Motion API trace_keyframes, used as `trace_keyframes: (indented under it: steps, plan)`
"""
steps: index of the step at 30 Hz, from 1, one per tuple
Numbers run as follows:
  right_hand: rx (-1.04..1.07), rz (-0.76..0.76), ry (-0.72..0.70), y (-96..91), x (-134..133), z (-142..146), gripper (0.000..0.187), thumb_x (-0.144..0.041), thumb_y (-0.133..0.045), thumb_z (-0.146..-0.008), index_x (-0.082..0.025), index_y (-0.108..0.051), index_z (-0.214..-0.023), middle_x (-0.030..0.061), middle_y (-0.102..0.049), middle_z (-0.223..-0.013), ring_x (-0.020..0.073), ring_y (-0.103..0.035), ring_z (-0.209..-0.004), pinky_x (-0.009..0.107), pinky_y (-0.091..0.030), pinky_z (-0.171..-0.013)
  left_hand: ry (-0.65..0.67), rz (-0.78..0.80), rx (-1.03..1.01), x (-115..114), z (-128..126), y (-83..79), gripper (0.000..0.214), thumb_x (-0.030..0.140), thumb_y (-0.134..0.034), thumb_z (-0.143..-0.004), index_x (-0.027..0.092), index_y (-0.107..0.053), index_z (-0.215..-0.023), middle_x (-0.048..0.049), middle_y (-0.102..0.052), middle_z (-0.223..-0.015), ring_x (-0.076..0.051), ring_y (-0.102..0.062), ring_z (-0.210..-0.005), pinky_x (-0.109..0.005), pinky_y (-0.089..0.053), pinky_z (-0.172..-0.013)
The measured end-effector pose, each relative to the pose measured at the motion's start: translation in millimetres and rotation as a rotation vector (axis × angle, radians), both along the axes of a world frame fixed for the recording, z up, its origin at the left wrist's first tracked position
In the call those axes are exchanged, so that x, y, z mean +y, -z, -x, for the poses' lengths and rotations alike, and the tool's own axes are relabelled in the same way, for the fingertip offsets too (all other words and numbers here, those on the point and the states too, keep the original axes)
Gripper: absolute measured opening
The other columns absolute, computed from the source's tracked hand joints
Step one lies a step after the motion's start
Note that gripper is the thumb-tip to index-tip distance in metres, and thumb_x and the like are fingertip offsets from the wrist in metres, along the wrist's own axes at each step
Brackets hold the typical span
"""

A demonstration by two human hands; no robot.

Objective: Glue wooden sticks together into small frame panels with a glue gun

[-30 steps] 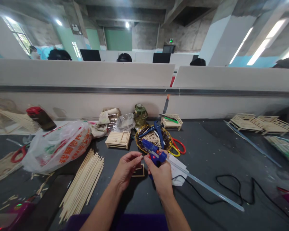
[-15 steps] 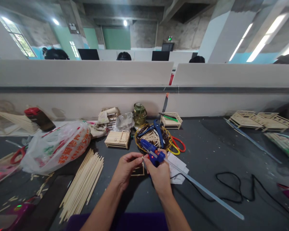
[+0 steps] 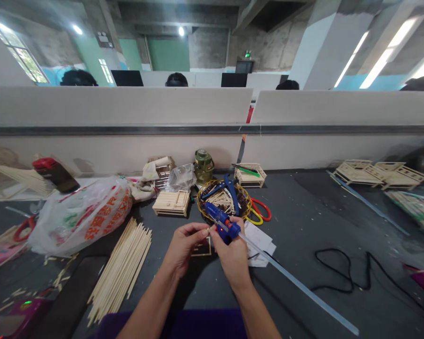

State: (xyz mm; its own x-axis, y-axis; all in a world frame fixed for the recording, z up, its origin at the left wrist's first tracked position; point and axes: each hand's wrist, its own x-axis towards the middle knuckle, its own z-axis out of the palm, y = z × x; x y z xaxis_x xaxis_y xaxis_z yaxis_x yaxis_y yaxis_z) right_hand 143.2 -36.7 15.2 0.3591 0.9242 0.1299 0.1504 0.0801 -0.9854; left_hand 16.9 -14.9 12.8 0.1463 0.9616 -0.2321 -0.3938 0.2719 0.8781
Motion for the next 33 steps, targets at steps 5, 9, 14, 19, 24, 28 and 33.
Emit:
trace_keyframes:
  steps: [5,9,14,19,24,28,33]
  plan:
    - [0.0,0.001,0.022,0.2,0.0,0.7,0.046,-0.038,-0.071,-0.069,-0.023,-0.044,-0.104,-0.0008,-0.065,-0.078,0.014,-0.058,-0.057,0.026,-0.047,-0.055,0.007,-0.004,-0.007,-0.4,-0.6,0.3,0.027,0.029,-0.082,-0.059,0.013,-0.074,-0.079,-0.0053,-0.069,-0.071,-0.009,-0.056,-0.059,-0.022,-0.043,-0.061]
    - [0.038,0.015,-0.001,1.2,0.3,0.8,0.047,-0.039,-0.07,-0.071,-0.023,-0.042,-0.105,-0.0025,-0.064,-0.075,0.0116,-0.052,-0.048,0.025,-0.045,-0.048,0.007,0.003,-0.016,-0.3,-1.0,-0.2,0.028,0.03,-0.082,-0.061,0.013,-0.074,-0.081,-0.0064,-0.07,-0.076,-0.011,-0.058,-0.063,-0.024,-0.045,-0.065]
    - [0.135,-0.012,-0.028,1.7,0.9,-0.8,0.046,-0.038,-0.072,-0.071,-0.022,-0.043,-0.103,-0.0021,-0.064,-0.075,0.0102,-0.05,-0.046,0.024,-0.044,-0.044,0.023,-0.038,-0.007,-0.1,-0.7,-2.8,0.03,0.03,-0.081,-0.061,0.014,-0.074,-0.085,-0.007,-0.071,-0.079,-0.013,-0.059,-0.067,-0.025,-0.046,-0.068]
    - [0.195,-0.029,-0.06,1.7,0.7,-0.5,0.04,-0.039,-0.072,-0.072,-0.02,-0.048,-0.097,-0.002,-0.062,-0.072,0.0094,-0.049,-0.046,0.023,-0.043,-0.044,0.028,-0.079,-0.005,-1.4,-1.5,-6.7,0.034,0.028,-0.083,-0.058,0.015,-0.074,-0.088,-0.0064,-0.071,-0.081,-0.014,-0.06,-0.07,-0.025,-0.047,-0.069]
    - [0.254,-0.019,-0.055,-0.5,0.5,-0.6,0.037,-0.04,-0.074,-0.07,-0.019,-0.055,-0.094,-0.0012,-0.064,-0.07,0.0097,-0.05,-0.046,0.023,-0.042,-0.043,0.021,-0.089,0.018,-1.1,-1.6,-6.8,0.029,0.03,-0.082,-0.06,0.014,-0.074,-0.083,-0.0072,-0.071,-0.081,-0.014,-0.059,-0.067,-0.025,-0.047,-0.067]
    - [0.309,-0.015,-0.137,-8.4,-1.9,-6.6,0.029,-0.04,-0.068,-0.076,-0.015,-0.06,-0.088,0.0025,-0.066,-0.066,0.0102,-0.053,-0.045,0.022,-0.041,-0.042,-0.015,-0.049,-0.003,1.0,0.7,-3.6,0.028,0.029,-0.081,-0.062,0.015,-0.074,-0.085,-0.0044,-0.069,-0.079,-0.011,-0.058,-0.064,-0.023,-0.047,-0.065]
    - [0.348,-0.046,-0.203,-15.6,-9.3,-18.7,0.03,-0.036,-0.067,-0.079,-0.018,-0.051,-0.097,0.0053,-0.071,-0.08,0.0111,-0.054,-0.044,0.025,-0.044,-0.044,-0.055,-0.005,-0.157,5.0,5.7,-0.9,0.027,0.026,-0.081,-0.062,0.014,-0.073,-0.085,-0.0028,-0.068,-0.078,-0.009,-0.059,-0.064,-0.023,-0.05,-0.065]
